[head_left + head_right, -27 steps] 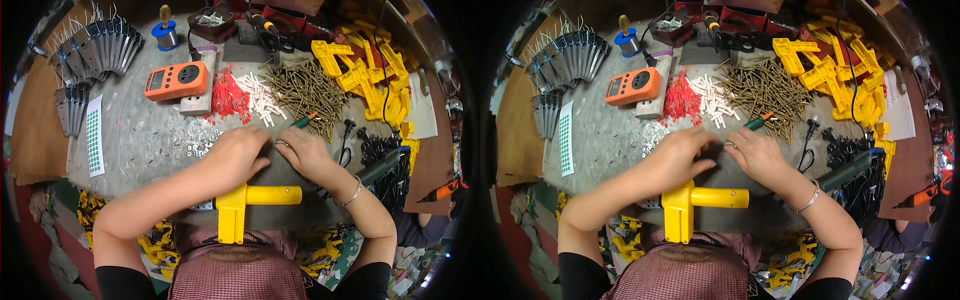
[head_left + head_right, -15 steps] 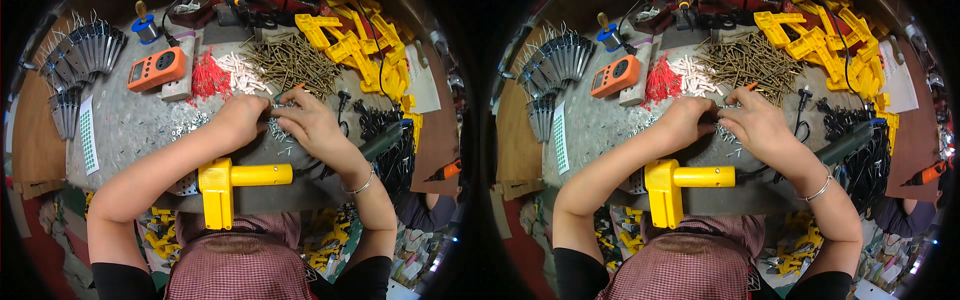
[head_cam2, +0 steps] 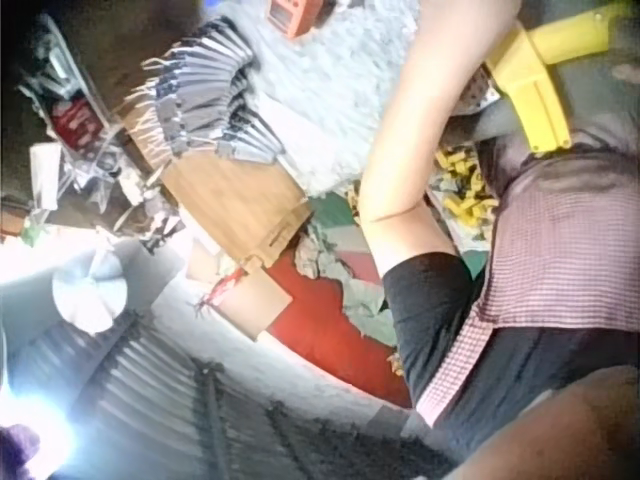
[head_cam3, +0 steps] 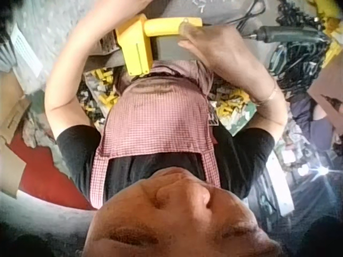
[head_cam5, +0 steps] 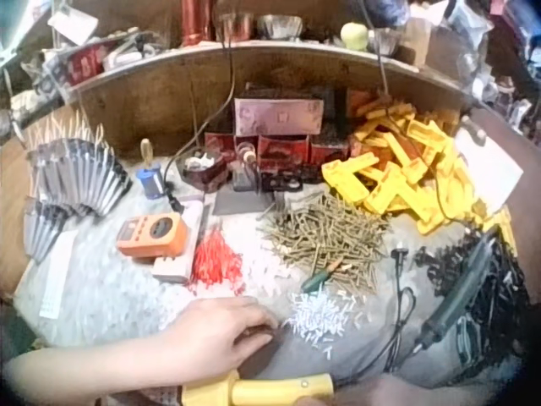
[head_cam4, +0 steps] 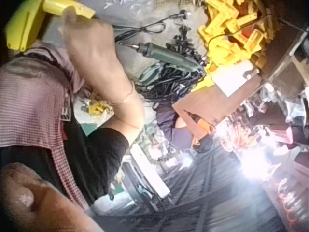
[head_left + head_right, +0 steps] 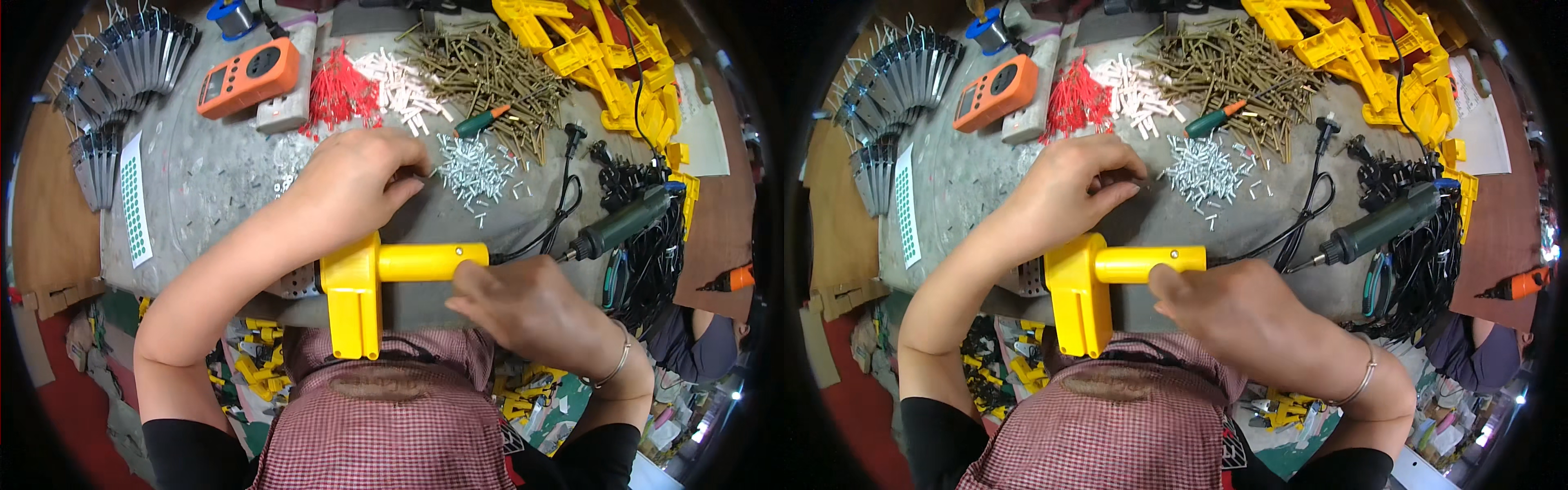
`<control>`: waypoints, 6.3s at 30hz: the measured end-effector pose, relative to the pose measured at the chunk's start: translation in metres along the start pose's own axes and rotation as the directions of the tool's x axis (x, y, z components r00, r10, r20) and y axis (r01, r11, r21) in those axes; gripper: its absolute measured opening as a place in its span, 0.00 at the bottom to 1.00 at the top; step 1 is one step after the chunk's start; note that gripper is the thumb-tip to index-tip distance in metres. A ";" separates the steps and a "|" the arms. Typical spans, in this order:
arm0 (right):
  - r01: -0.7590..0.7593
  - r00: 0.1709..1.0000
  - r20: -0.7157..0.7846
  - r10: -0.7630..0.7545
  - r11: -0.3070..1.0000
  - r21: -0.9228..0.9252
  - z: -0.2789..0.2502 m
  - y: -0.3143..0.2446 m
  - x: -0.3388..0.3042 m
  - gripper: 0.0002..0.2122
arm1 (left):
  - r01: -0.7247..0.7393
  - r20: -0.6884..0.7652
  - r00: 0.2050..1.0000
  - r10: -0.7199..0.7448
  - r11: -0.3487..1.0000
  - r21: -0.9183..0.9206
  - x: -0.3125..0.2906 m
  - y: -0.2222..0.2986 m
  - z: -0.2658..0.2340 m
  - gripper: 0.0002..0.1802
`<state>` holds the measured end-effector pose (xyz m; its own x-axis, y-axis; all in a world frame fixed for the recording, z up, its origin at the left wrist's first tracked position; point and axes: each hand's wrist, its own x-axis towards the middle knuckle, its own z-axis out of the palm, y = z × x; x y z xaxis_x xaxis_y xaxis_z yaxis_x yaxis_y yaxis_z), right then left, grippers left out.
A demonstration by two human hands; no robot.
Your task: Assembling plastic and metal hardware components using an electric screwdriver and soldering iron.
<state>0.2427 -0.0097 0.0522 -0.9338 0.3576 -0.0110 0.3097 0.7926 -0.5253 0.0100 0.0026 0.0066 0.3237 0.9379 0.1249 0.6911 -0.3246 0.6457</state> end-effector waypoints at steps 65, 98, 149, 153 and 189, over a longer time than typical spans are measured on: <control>-0.207 0.687 -0.223 0.692 0.480 0.852 0.115 -0.048 0.017 0.11 | -0.007 -0.155 0.987 0.027 0.992 0.128 -0.060 0.012 0.029 0.05; 0.605 0.270 -0.794 0.545 0.545 0.580 -0.011 0.010 -0.005 0.26 | -0.029 0.006 1.000 0.029 0.985 0.172 -0.038 0.048 0.037 0.20; 0.479 0.631 -0.719 0.291 0.582 0.657 0.021 -0.052 0.126 0.25 | -0.124 -0.136 0.973 0.186 0.921 0.370 -0.139 0.029 0.050 0.16; 0.483 0.729 -0.643 0.234 0.489 0.726 0.024 -0.048 0.131 0.25 | -0.189 -0.139 0.962 0.234 0.942 0.277 -0.142 0.025 0.048 0.14; 0.445 0.888 -0.437 -0.145 0.517 0.731 0.027 -0.062 0.068 0.09 | -0.210 -0.393 0.841 0.371 0.895 0.394 -0.109 -0.002 0.050 0.16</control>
<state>0.1553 -0.0476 0.0613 -0.7954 0.4185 0.4384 -0.3860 0.2079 -0.8988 0.0050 -0.1054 -0.0461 0.2744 0.7169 0.6410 0.8051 -0.5357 0.2546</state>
